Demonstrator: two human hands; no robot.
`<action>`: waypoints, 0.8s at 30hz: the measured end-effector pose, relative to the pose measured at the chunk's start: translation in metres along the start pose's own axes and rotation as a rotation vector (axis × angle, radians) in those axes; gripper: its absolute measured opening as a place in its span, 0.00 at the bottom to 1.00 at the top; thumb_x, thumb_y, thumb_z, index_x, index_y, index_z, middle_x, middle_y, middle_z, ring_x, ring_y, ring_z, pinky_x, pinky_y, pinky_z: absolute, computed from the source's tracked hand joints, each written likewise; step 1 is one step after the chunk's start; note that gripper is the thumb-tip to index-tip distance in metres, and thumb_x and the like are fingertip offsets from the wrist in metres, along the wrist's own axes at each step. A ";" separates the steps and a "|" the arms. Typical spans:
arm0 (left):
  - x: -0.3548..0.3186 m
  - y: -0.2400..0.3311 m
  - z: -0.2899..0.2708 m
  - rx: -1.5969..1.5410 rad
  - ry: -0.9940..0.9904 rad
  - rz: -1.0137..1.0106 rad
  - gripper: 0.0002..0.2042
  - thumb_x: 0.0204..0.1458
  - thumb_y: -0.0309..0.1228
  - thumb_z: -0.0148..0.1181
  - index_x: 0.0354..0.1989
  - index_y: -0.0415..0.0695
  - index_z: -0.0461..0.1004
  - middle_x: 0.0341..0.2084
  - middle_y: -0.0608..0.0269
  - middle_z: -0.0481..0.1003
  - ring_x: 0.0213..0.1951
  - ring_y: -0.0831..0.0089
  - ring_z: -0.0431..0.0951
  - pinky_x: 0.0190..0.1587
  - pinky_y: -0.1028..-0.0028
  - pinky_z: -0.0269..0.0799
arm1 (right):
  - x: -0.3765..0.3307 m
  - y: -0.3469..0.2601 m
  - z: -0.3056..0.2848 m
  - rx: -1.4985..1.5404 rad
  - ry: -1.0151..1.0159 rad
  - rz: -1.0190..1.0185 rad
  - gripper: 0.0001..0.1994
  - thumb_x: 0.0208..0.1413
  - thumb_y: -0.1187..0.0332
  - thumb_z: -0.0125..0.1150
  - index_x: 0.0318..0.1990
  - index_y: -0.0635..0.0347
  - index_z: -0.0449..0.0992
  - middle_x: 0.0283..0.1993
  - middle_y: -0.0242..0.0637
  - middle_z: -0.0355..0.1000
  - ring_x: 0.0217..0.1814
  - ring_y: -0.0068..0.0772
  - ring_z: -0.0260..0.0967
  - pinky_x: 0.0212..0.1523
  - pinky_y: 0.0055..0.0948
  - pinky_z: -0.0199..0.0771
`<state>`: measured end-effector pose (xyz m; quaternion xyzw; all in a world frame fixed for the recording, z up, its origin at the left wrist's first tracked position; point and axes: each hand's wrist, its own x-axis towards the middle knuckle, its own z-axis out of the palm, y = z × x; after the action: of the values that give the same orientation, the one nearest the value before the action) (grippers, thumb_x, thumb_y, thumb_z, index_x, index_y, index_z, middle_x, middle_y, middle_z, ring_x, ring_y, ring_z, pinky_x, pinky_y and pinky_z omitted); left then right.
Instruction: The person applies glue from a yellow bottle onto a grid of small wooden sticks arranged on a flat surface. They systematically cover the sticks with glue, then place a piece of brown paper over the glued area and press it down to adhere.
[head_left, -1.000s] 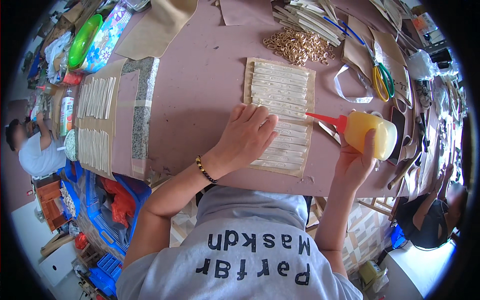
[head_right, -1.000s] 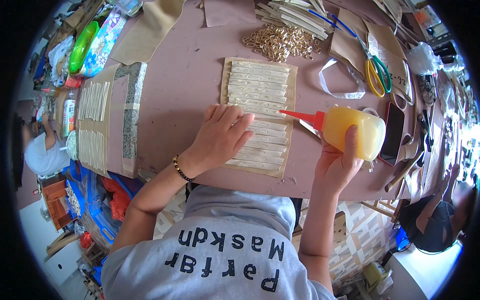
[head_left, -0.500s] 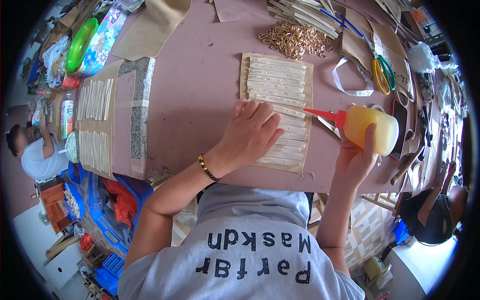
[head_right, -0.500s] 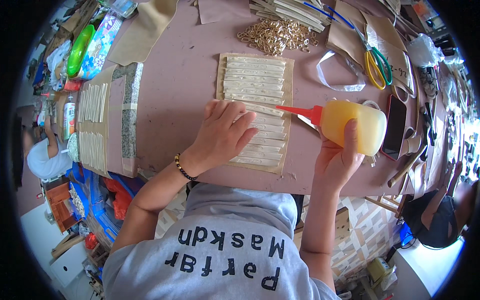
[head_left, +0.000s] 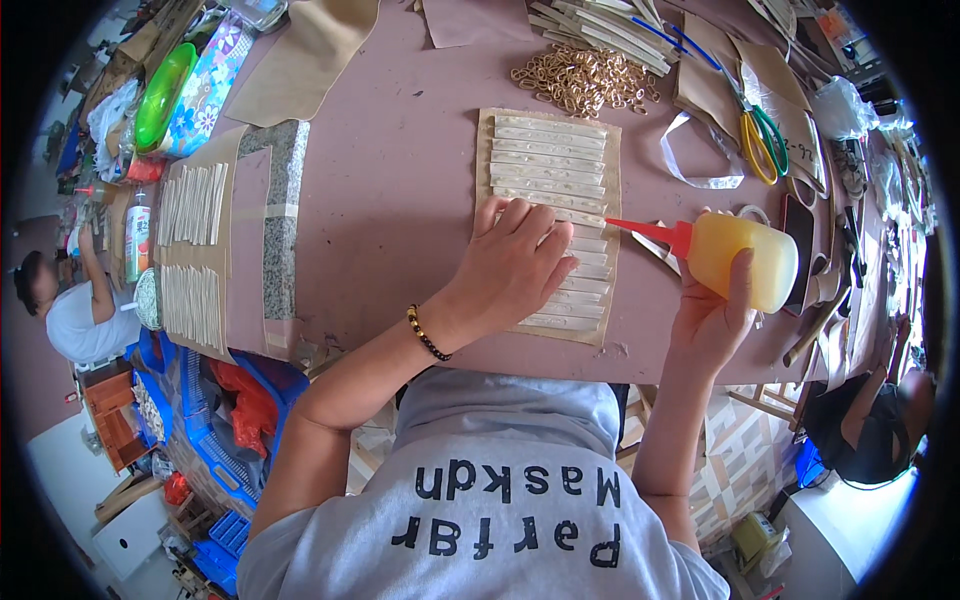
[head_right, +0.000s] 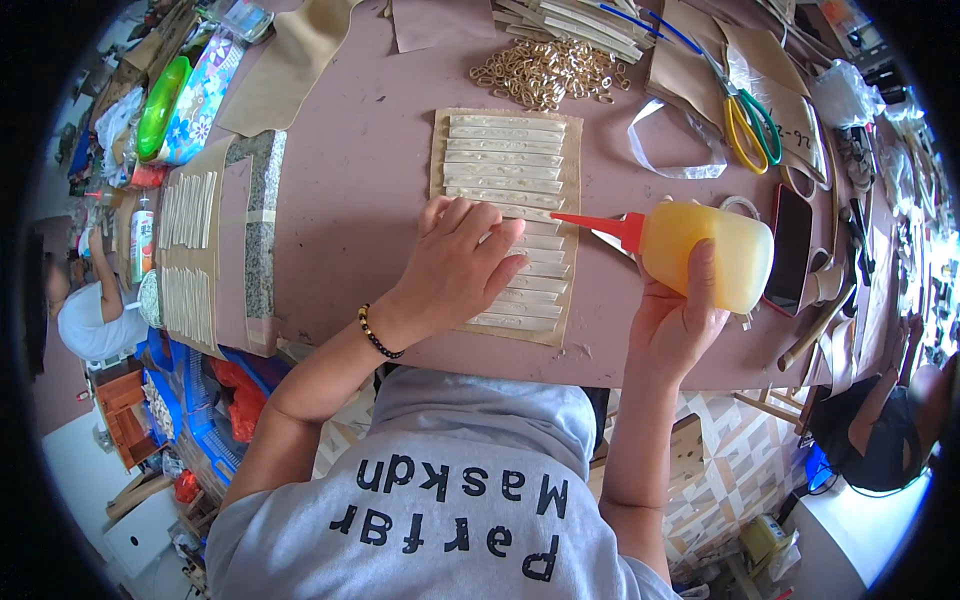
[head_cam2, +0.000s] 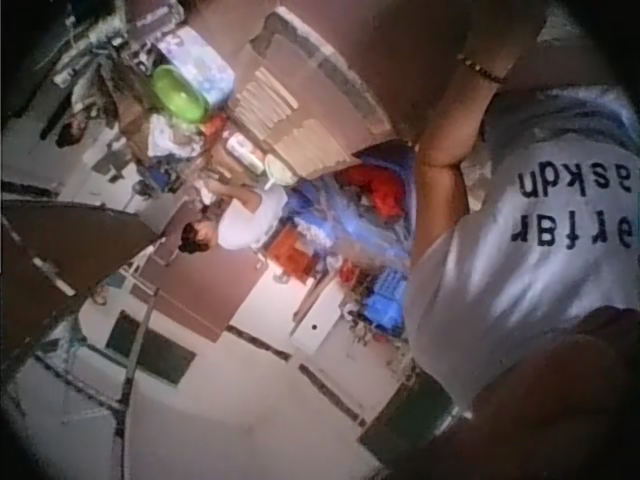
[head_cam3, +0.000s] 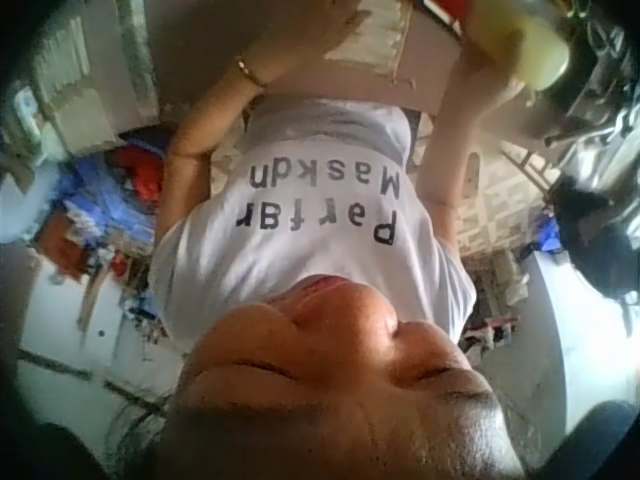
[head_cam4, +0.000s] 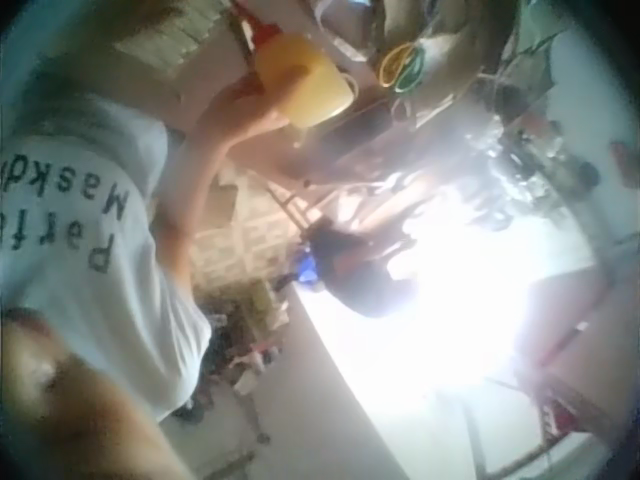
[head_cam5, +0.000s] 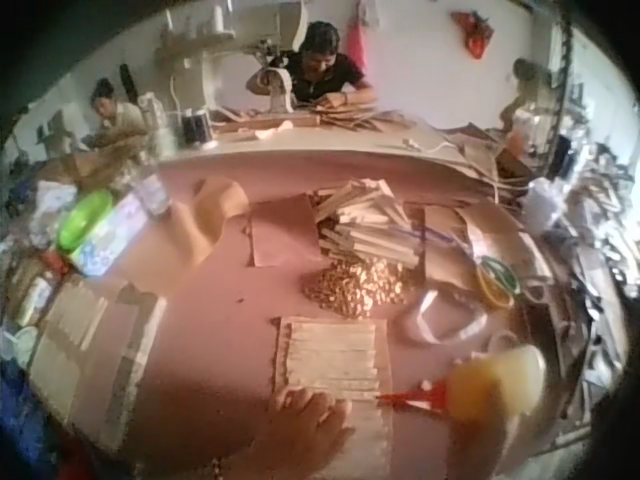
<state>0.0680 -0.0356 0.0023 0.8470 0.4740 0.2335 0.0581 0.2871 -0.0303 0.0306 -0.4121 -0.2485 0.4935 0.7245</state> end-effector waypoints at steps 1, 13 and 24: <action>0.000 0.000 0.000 0.001 -0.002 0.000 0.14 0.51 0.38 0.57 0.43 0.45 0.69 0.36 0.64 0.64 0.43 0.66 0.65 0.52 0.59 0.55 | -0.001 0.000 0.000 -0.032 -0.010 -0.015 0.22 0.58 0.67 0.56 0.57 0.64 0.59 0.53 0.49 0.66 0.57 0.50 0.67 0.51 0.44 0.76; -0.013 -0.003 -0.018 -0.026 0.002 -0.054 0.15 0.50 0.35 0.59 0.45 0.46 0.69 0.38 0.64 0.66 0.44 0.65 0.66 0.55 0.57 0.52 | -0.013 0.011 0.004 -0.278 -0.073 -0.182 0.22 0.55 0.72 0.59 0.56 0.68 0.61 0.53 0.49 0.68 0.55 0.48 0.68 0.51 0.39 0.75; -0.044 -0.017 -0.023 0.044 -0.007 -0.163 0.17 0.51 0.35 0.58 0.48 0.44 0.69 0.44 0.63 0.66 0.48 0.65 0.66 0.60 0.55 0.46 | -0.012 0.023 0.001 -0.332 -0.115 -0.224 0.24 0.54 0.75 0.59 0.58 0.68 0.59 0.54 0.50 0.67 0.55 0.49 0.68 0.52 0.40 0.74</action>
<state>0.0252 -0.0653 0.0020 0.8074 0.5463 0.2145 0.0602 0.2698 -0.0370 0.0122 -0.4667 -0.4117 0.3848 0.6816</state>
